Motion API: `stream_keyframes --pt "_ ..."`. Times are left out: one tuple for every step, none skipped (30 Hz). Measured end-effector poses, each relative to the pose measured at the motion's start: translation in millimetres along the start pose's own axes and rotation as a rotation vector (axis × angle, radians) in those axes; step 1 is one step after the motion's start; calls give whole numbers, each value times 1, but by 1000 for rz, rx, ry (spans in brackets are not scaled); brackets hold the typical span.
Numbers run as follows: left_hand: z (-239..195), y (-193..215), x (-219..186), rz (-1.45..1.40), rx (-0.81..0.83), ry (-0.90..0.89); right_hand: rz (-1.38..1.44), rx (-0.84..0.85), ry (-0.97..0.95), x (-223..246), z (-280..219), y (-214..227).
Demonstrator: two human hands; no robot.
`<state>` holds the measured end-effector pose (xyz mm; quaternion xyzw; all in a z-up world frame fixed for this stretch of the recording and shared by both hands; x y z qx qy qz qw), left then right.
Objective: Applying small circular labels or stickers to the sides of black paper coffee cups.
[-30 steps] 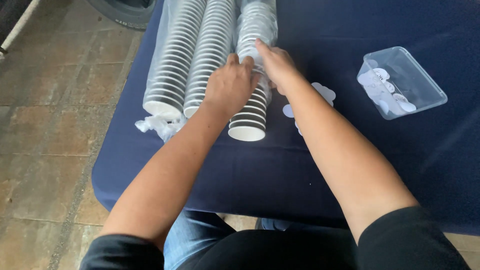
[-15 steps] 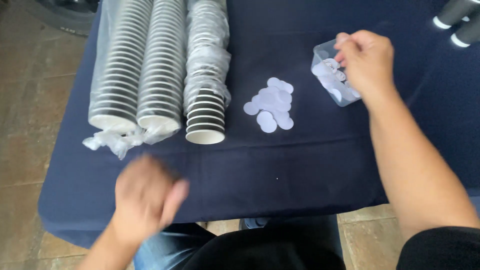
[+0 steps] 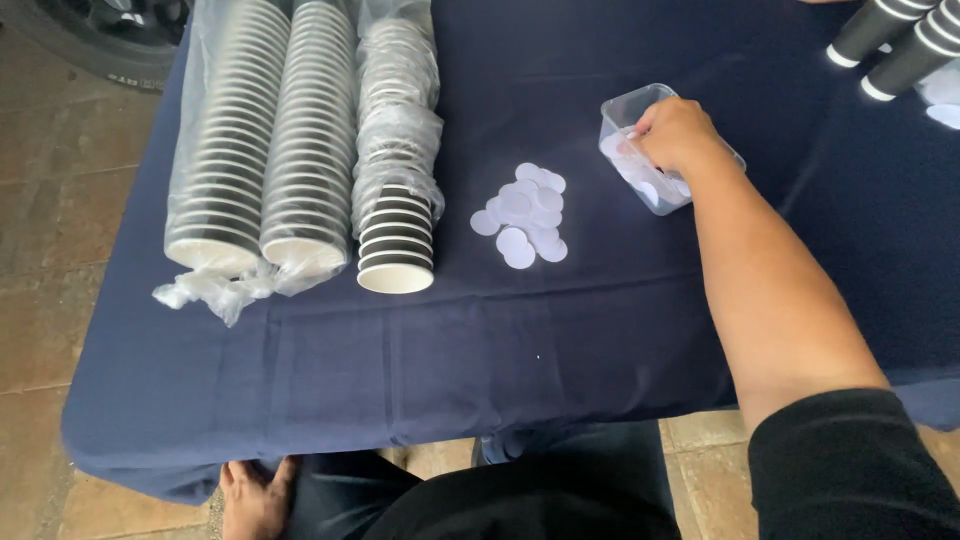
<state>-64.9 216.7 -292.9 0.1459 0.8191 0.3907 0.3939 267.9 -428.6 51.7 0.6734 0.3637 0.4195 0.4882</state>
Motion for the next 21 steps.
stream_keyframes --pt "19 -9 24 -2 -3 3 -1 0 5 -2 3 -2" --pt "35 -21 37 253 15 -252 16 -21 0 -4 6 -3" --pt "47 -36 52 509 35 -506 32 -43 -4 -6 9 -4" --pt "39 -28 37 509 36 -500 30 -39 0 -3 3 -2" --pt "33 -21 29 337 116 -344 78 -18 -34 -2 -3 -1" --pt "29 -16 17 164 193 -194 127 -2 -72 -4 -9 2" --pt "38 -26 34 163 195 -195 126 -3 -73 -7 -8 2" --pt "33 -24 24 500 -227 -785 195 6 -68 -8 -7 2" --pt "12 -34 28 803 -704 -1348 265 15 -63 -11 -6 1" --pt "11 -37 29 804 -704 -1350 267 15 -64 -13 -9 4" --pt "19 -32 32 594 -591 -1172 308 -18 -31 -15 -11 9" --pt "29 -29 36 387 -481 -991 350 -53 3 -16 -13 15" --pt "26 -31 37 388 -484 -994 353 -55 3 -18 -16 17" --pt "24 -36 39 572 -533 -964 485 -117 70 -19 -19 22" --pt "22 -41 41 756 -581 -927 616 -179 138 -21 -23 27" --pt "3 -48 34 758 -581 -930 618 -180 135 -19 -32 30" --pt "-14 -46 32 729 -694 -778 657 -227 173 -16 -42 35" --pt "-34 -43 33 697 -804 -620 697 -269 213 -11 -52 39" --pt "-53 -12 -42 702 -804 -619 700 -265 212 -7 -60 35" --pt "-69 13 -91 724 -164 -339 761 -275 251 -1 -67 34" --pt "-122 46 -119 685 457 -23 823 -285 290 6 -75 34"
Point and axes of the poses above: each hand's wrist, its own z-axis towards the middle knuckle, its own y-axis out of the back of the hand, x = y × z, the point moved 5 cm from there along z, towards the middle knuckle, and after that the axes turned 1 degree about x, right-handed, at the moved point
